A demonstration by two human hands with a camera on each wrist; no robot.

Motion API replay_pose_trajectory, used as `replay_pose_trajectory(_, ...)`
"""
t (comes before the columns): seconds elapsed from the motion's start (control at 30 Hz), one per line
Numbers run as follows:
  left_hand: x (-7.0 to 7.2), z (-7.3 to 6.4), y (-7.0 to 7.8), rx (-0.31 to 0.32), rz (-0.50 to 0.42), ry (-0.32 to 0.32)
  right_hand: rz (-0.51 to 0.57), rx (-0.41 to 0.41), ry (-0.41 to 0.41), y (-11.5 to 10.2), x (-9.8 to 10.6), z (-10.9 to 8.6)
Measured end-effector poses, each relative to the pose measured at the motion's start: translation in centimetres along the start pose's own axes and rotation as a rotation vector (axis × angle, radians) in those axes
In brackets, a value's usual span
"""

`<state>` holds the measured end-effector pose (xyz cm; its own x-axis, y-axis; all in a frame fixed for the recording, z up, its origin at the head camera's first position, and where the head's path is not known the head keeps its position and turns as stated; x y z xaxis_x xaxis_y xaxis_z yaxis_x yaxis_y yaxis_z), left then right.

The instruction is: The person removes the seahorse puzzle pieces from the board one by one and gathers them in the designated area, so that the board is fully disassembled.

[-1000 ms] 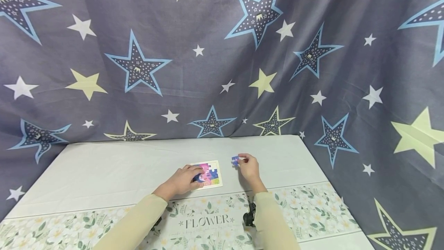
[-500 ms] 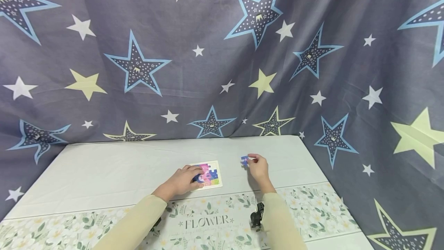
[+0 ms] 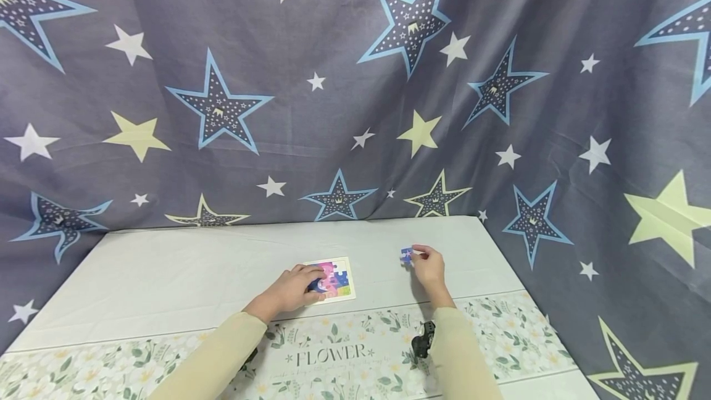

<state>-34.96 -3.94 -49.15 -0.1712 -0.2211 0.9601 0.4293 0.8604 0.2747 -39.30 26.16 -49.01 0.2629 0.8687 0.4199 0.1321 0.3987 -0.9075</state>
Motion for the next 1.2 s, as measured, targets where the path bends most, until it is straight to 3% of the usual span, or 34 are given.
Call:
replay_pose_trajectory(0.9,0.1,-0.1,-0.2,0.012,-0.020,-0.009,0.030,-0.058,0.076,2.3,2.1,0.2)
replay_pose_trajectory(1.2,-0.2,0.0,-0.1,0.017,-0.012,-0.026,0.013,-0.099,0.052,2.9,2.0,0.3)
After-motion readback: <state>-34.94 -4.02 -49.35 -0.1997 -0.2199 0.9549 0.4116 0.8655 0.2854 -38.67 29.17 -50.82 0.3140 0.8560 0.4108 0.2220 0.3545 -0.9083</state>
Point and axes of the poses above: each hand's wrist, its own z-axis towards the middle knuckle, its own x-axis out of the back of the hand, y = z × x, the point moved 9 cm from there along z, towards the middle knuckle, and after that the axes turned 3 degrees about z, right-handed, at the moved point
